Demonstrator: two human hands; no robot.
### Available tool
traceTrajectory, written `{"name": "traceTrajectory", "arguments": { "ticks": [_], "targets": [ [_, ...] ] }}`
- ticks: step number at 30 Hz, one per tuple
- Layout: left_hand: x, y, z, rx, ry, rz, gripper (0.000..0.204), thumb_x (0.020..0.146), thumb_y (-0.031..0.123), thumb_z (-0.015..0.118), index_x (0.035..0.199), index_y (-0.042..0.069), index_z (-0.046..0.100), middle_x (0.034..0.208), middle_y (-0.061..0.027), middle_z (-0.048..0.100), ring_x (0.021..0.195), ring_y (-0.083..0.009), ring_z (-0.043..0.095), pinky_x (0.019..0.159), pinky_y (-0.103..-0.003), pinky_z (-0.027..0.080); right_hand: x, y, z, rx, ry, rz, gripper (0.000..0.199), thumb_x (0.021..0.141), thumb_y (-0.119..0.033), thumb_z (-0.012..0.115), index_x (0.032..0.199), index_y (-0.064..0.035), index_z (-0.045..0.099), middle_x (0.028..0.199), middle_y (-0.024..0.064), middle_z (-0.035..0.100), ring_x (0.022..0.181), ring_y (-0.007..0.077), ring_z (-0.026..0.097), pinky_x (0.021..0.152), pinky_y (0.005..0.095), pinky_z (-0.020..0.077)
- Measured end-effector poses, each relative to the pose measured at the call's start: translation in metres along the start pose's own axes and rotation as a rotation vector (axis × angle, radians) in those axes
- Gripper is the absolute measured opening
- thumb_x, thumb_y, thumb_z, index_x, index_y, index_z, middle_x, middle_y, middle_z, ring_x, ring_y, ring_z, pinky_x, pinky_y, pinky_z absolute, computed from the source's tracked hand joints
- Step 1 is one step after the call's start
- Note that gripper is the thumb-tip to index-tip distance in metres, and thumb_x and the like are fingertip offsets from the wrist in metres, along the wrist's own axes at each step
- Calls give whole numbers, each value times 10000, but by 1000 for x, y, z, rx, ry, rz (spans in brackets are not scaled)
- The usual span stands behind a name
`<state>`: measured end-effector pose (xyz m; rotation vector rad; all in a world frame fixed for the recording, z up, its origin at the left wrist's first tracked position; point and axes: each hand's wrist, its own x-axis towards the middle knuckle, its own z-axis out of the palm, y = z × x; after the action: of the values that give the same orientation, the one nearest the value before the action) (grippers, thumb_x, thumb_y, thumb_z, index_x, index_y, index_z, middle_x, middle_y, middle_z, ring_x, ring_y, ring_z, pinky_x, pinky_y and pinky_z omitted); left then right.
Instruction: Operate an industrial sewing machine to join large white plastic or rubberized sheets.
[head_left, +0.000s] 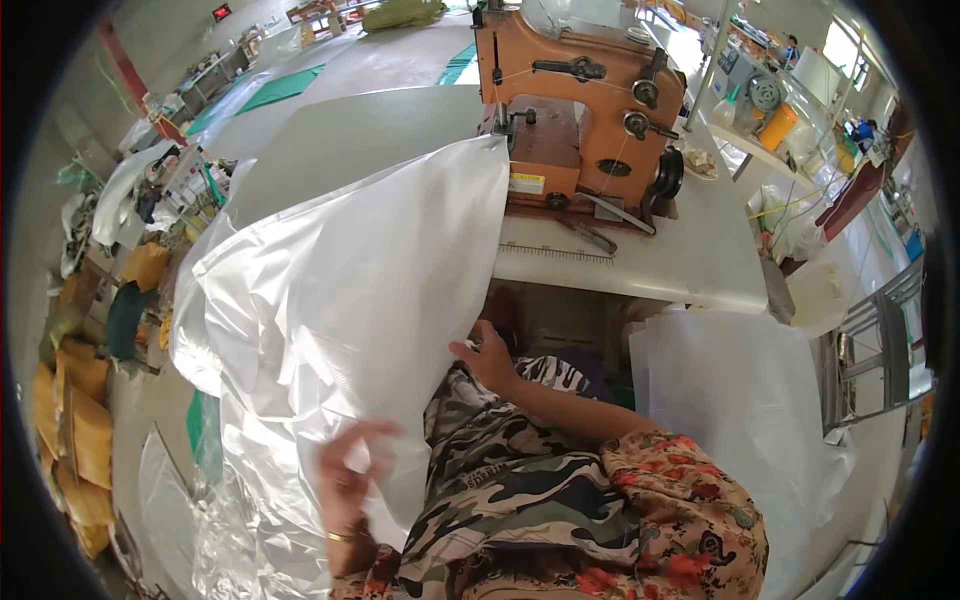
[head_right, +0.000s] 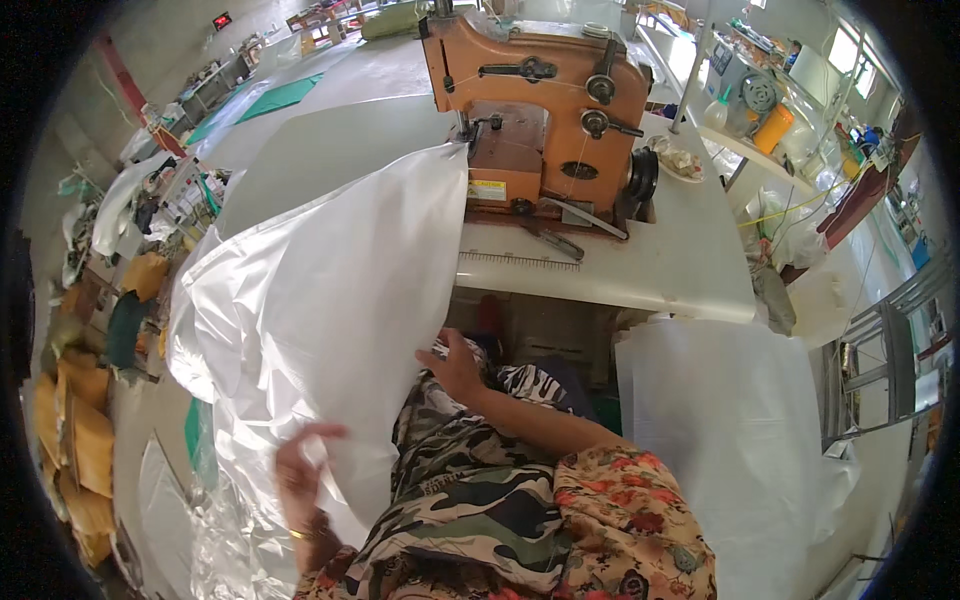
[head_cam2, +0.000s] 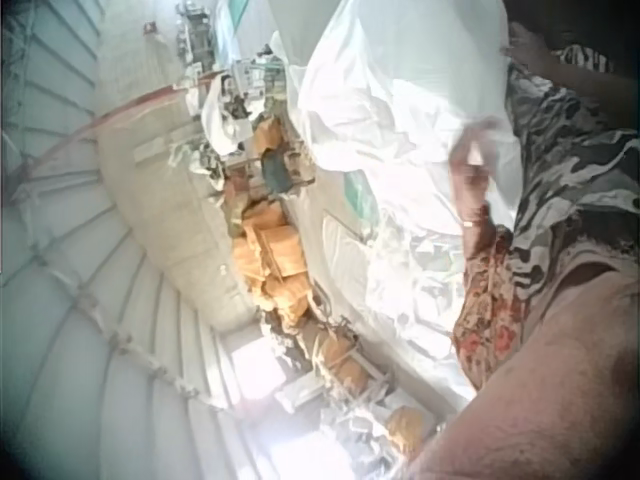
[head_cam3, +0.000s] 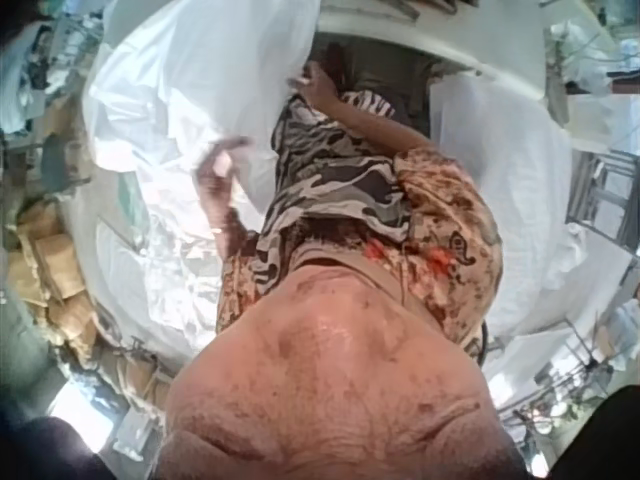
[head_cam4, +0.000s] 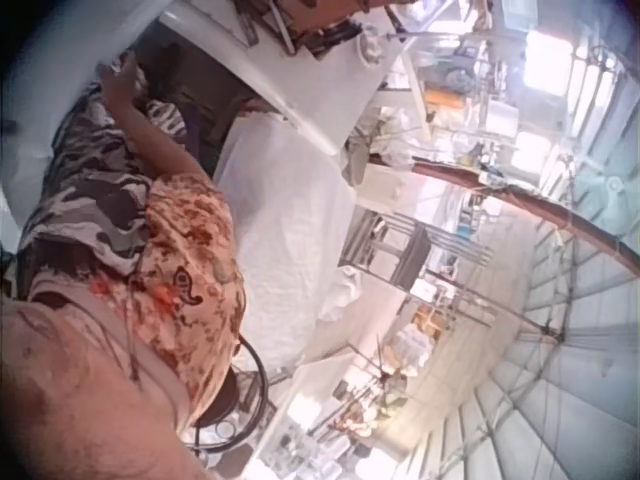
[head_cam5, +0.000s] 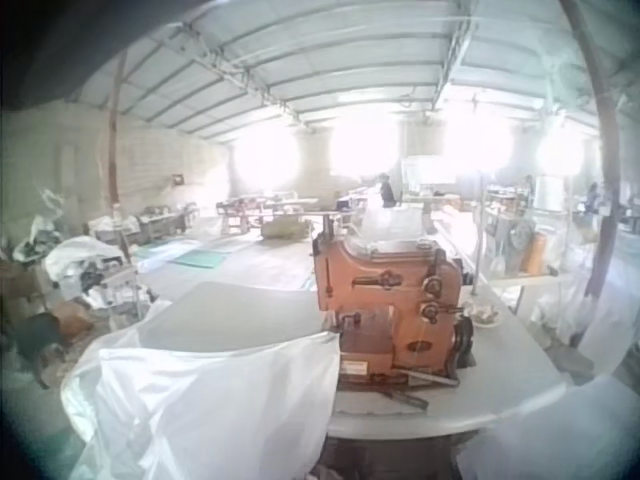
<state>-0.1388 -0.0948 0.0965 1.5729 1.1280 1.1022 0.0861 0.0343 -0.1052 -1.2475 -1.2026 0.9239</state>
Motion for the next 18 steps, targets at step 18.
{"name": "traceTrajectory", "arguments": {
  "ticks": [18],
  "targets": [
    [-109, -165, -14, 971, 904, -400, 638, 943, 195, 572, 1451, -57, 281, 1499, -222, 315, 1352, -351, 342, 1145, -407, 229, -2, -260, 84, 922, -828, -503, 211, 891, -64, 583, 1089, 2, 615, 1047, 83, 657, 968, 162, 606, 802, 304, 487]
  ]
}}
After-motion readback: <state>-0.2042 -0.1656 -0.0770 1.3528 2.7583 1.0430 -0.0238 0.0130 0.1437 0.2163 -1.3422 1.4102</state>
